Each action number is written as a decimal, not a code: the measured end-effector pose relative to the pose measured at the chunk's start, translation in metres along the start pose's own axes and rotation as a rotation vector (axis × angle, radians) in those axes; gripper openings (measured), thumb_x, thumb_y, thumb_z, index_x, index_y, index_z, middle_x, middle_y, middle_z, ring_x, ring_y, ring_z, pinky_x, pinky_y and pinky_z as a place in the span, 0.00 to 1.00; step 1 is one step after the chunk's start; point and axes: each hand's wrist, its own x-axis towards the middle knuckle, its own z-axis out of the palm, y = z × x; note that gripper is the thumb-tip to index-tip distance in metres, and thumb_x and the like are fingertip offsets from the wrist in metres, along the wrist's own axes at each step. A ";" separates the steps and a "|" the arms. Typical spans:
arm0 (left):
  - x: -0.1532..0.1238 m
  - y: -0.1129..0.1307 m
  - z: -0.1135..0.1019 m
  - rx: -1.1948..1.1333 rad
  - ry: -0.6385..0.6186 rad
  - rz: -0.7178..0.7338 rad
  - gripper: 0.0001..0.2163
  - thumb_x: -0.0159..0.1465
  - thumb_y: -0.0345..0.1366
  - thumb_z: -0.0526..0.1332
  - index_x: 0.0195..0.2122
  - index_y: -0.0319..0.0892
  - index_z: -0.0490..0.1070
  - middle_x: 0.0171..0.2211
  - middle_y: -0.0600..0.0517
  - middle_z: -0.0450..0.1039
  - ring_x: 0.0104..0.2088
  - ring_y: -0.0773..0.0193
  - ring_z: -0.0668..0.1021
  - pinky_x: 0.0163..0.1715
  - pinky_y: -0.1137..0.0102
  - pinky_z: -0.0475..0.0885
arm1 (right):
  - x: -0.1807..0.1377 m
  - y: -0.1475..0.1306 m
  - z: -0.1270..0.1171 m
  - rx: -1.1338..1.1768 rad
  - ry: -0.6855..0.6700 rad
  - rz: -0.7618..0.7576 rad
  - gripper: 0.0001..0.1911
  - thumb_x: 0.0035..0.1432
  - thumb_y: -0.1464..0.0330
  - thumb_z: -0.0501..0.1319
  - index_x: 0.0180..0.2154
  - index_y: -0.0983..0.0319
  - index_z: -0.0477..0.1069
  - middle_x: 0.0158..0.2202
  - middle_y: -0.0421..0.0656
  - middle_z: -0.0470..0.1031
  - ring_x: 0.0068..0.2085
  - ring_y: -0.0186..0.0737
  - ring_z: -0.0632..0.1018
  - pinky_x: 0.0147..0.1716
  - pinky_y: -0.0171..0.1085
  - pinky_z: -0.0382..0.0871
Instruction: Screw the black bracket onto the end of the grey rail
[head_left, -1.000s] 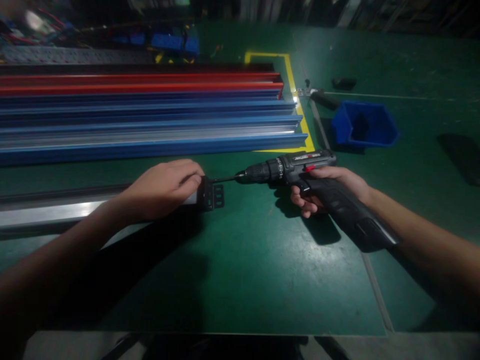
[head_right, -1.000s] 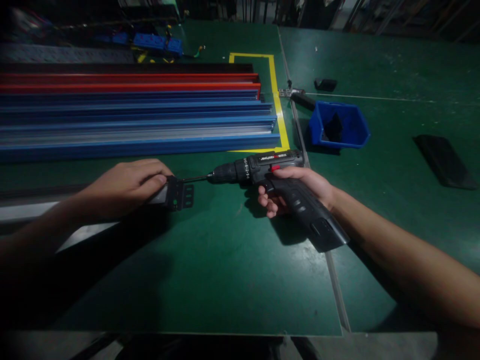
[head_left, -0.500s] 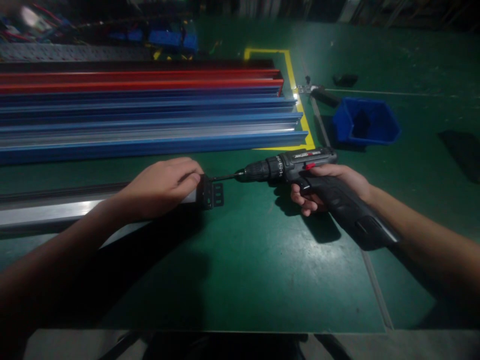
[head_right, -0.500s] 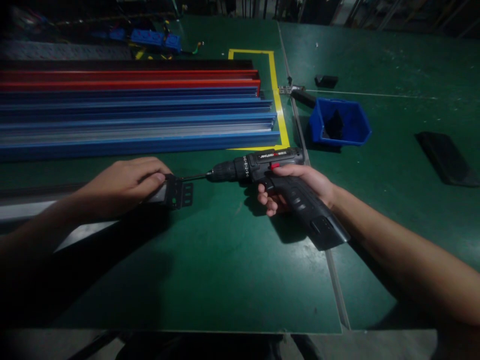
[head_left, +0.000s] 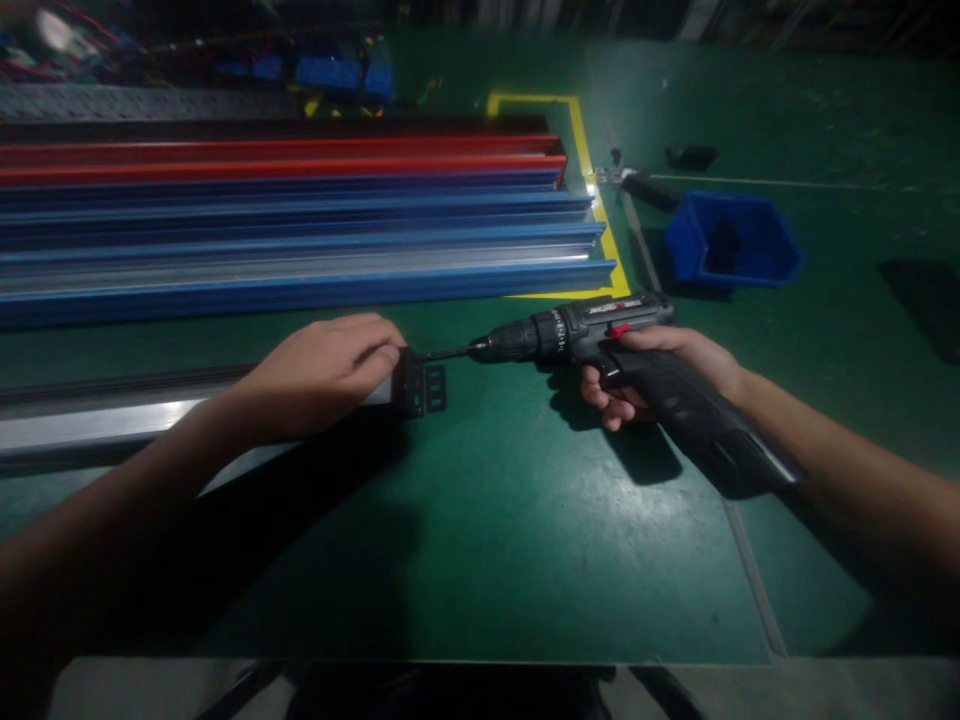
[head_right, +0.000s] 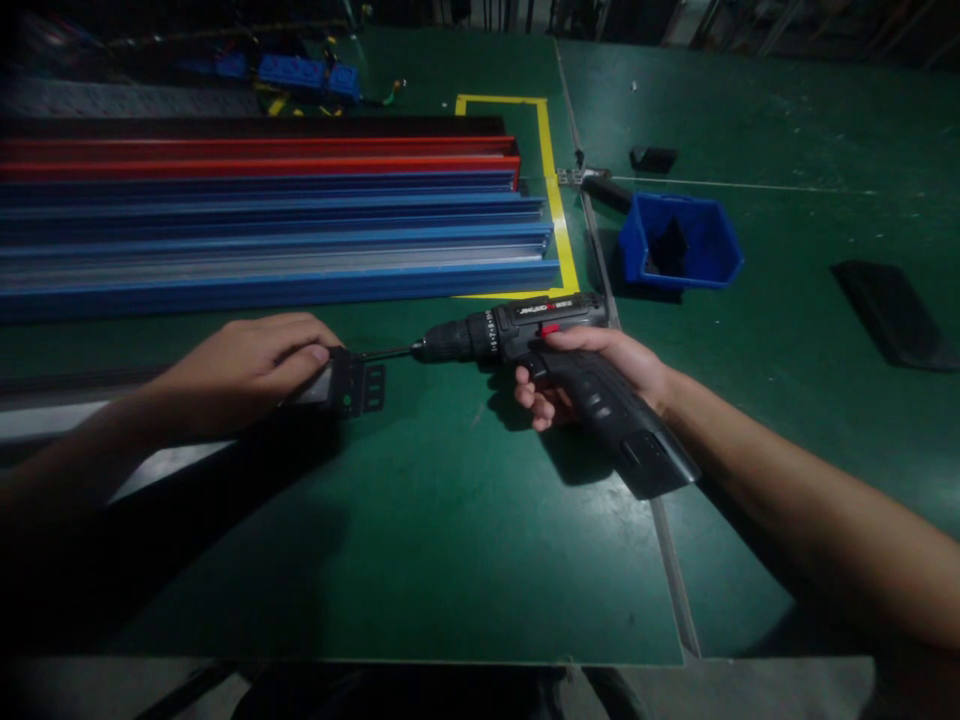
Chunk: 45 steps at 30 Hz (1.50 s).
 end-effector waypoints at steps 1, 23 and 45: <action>0.000 0.000 0.000 -0.001 -0.001 0.000 0.20 0.71 0.49 0.46 0.42 0.43 0.74 0.42 0.48 0.76 0.42 0.53 0.77 0.41 0.62 0.66 | 0.000 0.000 0.000 -0.002 -0.006 -0.001 0.21 0.67 0.58 0.58 0.51 0.69 0.69 0.45 0.51 0.80 0.42 0.41 0.82 0.52 0.43 0.75; 0.001 0.002 0.000 0.003 -0.006 0.007 0.21 0.71 0.48 0.46 0.42 0.43 0.74 0.41 0.47 0.77 0.41 0.53 0.77 0.40 0.62 0.67 | 0.001 0.001 -0.004 0.013 -0.042 -0.010 0.23 0.67 0.58 0.59 0.51 0.72 0.69 0.45 0.54 0.79 0.42 0.43 0.82 0.52 0.44 0.76; -0.001 0.001 -0.001 -0.024 -0.002 0.028 0.21 0.72 0.49 0.45 0.43 0.43 0.73 0.42 0.47 0.75 0.42 0.53 0.76 0.42 0.61 0.67 | 0.000 0.000 0.001 0.000 0.047 0.017 0.20 0.61 0.59 0.61 0.48 0.68 0.70 0.43 0.51 0.79 0.41 0.42 0.82 0.50 0.43 0.76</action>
